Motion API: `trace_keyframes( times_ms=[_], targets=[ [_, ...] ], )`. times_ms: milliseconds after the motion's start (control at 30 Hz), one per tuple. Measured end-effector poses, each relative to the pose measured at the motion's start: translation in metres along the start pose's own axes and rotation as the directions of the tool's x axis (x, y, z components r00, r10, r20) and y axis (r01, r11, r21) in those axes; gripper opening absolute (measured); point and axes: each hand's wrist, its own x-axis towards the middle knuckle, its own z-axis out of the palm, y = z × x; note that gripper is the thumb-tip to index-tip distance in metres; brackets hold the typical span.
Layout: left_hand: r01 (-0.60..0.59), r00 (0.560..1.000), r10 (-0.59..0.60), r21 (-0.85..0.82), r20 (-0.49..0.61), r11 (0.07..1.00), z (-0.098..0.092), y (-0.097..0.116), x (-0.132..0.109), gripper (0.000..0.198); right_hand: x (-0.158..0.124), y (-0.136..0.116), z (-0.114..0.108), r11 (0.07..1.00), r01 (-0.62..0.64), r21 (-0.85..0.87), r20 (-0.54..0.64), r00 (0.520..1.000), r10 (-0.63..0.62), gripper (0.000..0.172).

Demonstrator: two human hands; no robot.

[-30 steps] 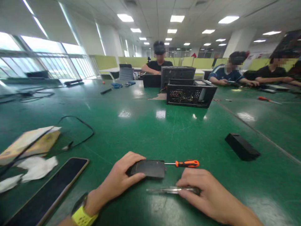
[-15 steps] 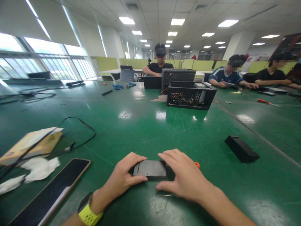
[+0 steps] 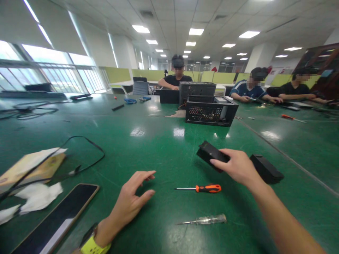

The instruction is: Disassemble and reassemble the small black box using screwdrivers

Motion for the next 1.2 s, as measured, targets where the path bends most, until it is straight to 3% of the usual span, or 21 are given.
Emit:
trace_keyframes(
  times_ms=[133,267,400,600,833,1000,1200],
  targets=[
    [-0.010,1.000,0.009,0.013,0.019,1.000,0.002,0.000,0.001,0.036,0.020,0.069,-0.001,0.939,-0.318,-0.134,-0.098,0.947,0.306,0.057],
    [0.005,1.000,-0.006,0.037,0.029,0.999,0.003,-0.001,0.000,0.030,0.020,0.092,0.013,0.882,-0.434,-0.182,-0.140,0.899,0.414,0.067],
    [0.013,0.999,-0.015,0.054,0.038,0.998,0.003,-0.001,0.000,0.027,0.017,0.093,0.015,0.898,-0.396,-0.190,-0.175,0.914,0.366,0.083],
    [0.008,0.999,-0.011,0.062,0.048,0.998,0.002,0.000,0.000,0.025,0.016,0.091,0.013,0.908,-0.370,-0.197,-0.172,0.925,0.340,0.066],
    [-0.032,0.999,0.031,0.065,0.028,0.997,0.002,0.004,0.001,0.022,0.021,0.093,0.012,0.903,-0.371,-0.217,-0.175,0.925,0.338,0.064],
    [-0.058,0.998,0.056,0.079,0.022,0.995,0.001,0.004,0.002,0.021,0.026,0.094,0.017,0.925,-0.303,-0.228,-0.152,0.950,0.274,0.060],
    [-0.055,0.998,0.052,0.091,0.035,0.994,0.003,0.002,0.000,0.021,0.026,0.097,0.020,0.909,-0.325,-0.263,-0.221,0.937,0.271,0.050]
  ],
)
